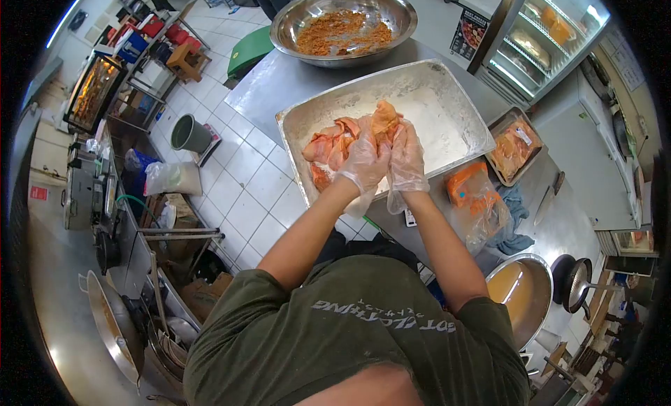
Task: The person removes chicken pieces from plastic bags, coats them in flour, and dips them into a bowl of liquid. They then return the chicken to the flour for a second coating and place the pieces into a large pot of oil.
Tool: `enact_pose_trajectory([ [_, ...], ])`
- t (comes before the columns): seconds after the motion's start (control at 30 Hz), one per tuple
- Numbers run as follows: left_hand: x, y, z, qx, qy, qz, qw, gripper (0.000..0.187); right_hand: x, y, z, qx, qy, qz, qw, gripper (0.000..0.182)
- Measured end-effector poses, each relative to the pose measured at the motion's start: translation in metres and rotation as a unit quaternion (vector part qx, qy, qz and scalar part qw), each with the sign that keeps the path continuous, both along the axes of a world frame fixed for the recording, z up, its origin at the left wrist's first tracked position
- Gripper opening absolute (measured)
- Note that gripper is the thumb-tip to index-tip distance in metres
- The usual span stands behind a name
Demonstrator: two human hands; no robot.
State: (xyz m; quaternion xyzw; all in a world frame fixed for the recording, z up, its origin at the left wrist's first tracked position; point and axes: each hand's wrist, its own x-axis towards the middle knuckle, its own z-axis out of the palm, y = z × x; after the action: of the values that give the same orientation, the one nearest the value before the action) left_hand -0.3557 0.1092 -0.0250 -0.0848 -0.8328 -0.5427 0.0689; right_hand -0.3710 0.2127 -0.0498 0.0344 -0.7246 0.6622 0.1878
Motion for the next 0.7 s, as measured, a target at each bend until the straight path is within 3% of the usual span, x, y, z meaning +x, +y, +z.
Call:
enact_pose_trajectory([
  [0.03,0.002,0.002,-0.001,-0.041,0.014,0.032,0.999,0.038,0.002,0.002,-0.002,0.011,-0.037,0.005,0.999,0.032],
  [0.1,-0.001,0.003,-0.002,-0.020,0.011,0.034,0.999,0.040,0.000,0.006,-0.002,0.032,-0.104,0.012,0.994,0.031],
  [0.2,-0.011,-0.003,-0.014,-0.047,0.005,0.020,0.999,0.042,0.002,0.007,-0.007,0.044,-0.124,0.005,0.991,0.030],
  [0.23,-0.016,-0.005,-0.018,-0.065,0.004,0.015,0.998,0.043,0.003,0.008,-0.008,0.057,-0.104,-0.011,0.993,0.029],
  [0.33,-0.022,0.003,-0.016,0.083,0.101,0.001,0.991,0.042,0.016,0.009,0.005,0.101,-0.047,-0.041,0.993,0.027],
  [0.43,-0.029,-0.005,-0.004,0.026,0.036,-0.063,0.997,0.041,0.019,0.014,0.018,0.169,0.030,-0.048,0.984,0.026],
  [0.53,-0.033,-0.004,-0.008,0.072,0.026,-0.108,0.991,0.038,0.022,0.023,0.031,0.233,0.075,-0.041,0.969,0.026],
  [0.63,-0.013,0.002,0.030,-0.060,-0.023,0.004,0.998,0.033,0.025,0.027,0.036,0.262,0.041,-0.011,0.964,0.026],
  [0.7,-0.023,-0.001,0.012,0.009,-0.032,-0.011,0.999,0.032,0.025,0.027,0.036,0.277,0.050,0.001,0.960,0.026],
])
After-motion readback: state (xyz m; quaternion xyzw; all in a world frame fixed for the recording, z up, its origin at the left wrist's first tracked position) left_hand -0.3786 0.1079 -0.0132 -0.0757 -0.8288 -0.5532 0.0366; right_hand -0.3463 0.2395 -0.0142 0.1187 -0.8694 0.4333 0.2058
